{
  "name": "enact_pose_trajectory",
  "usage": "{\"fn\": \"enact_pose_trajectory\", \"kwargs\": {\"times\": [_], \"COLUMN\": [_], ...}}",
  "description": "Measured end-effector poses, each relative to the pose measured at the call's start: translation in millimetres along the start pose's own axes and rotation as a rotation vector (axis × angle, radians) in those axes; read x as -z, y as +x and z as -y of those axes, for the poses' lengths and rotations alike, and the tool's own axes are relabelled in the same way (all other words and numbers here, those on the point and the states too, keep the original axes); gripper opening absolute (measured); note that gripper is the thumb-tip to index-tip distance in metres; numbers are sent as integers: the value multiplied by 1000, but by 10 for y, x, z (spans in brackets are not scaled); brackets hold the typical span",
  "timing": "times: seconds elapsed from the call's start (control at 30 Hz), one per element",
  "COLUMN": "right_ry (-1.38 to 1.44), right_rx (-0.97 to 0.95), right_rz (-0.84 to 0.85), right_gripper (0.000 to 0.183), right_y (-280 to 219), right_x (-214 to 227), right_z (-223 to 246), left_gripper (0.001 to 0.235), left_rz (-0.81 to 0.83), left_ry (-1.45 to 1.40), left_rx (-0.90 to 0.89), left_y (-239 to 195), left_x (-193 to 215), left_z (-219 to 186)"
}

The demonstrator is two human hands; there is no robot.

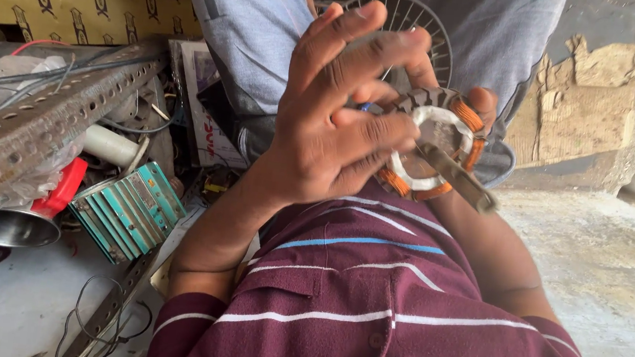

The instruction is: The person is repairing an electrical motor by winding copper wire around the stator core. They use a screwdriver to adjust the wire and a pair of scissors to cut the excess wire. The person is sitting on the floor in a cluttered workshop.

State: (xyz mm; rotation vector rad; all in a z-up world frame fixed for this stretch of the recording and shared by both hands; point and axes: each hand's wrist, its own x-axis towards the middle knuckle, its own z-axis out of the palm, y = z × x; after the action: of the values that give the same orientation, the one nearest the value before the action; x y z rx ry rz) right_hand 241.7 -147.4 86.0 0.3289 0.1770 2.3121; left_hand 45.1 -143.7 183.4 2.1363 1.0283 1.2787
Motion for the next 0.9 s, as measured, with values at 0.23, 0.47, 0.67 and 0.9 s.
{"fn": "enact_pose_trajectory", "kwargs": {"times": [0.23,0.47,0.67,0.9], "right_ry": [-12,-35,-73,-85], "right_rx": [-34,-72,-125,-156], "right_rz": [9,15,19,76], "right_gripper": [74,74,75,71], "right_y": [-159,-149,-64,62], "right_x": [-172,-196,-183,-93], "right_z": [6,-12,-58,-26], "left_gripper": [11,14,25,15], "left_rz": [-18,-102,-151,-164], "left_ry": [63,122,255,435], "left_rx": [-92,-109,-107,67], "left_y": [10,141,237,245], "left_x": [82,234,469,549], "left_z": [-149,-112,91,214]}}
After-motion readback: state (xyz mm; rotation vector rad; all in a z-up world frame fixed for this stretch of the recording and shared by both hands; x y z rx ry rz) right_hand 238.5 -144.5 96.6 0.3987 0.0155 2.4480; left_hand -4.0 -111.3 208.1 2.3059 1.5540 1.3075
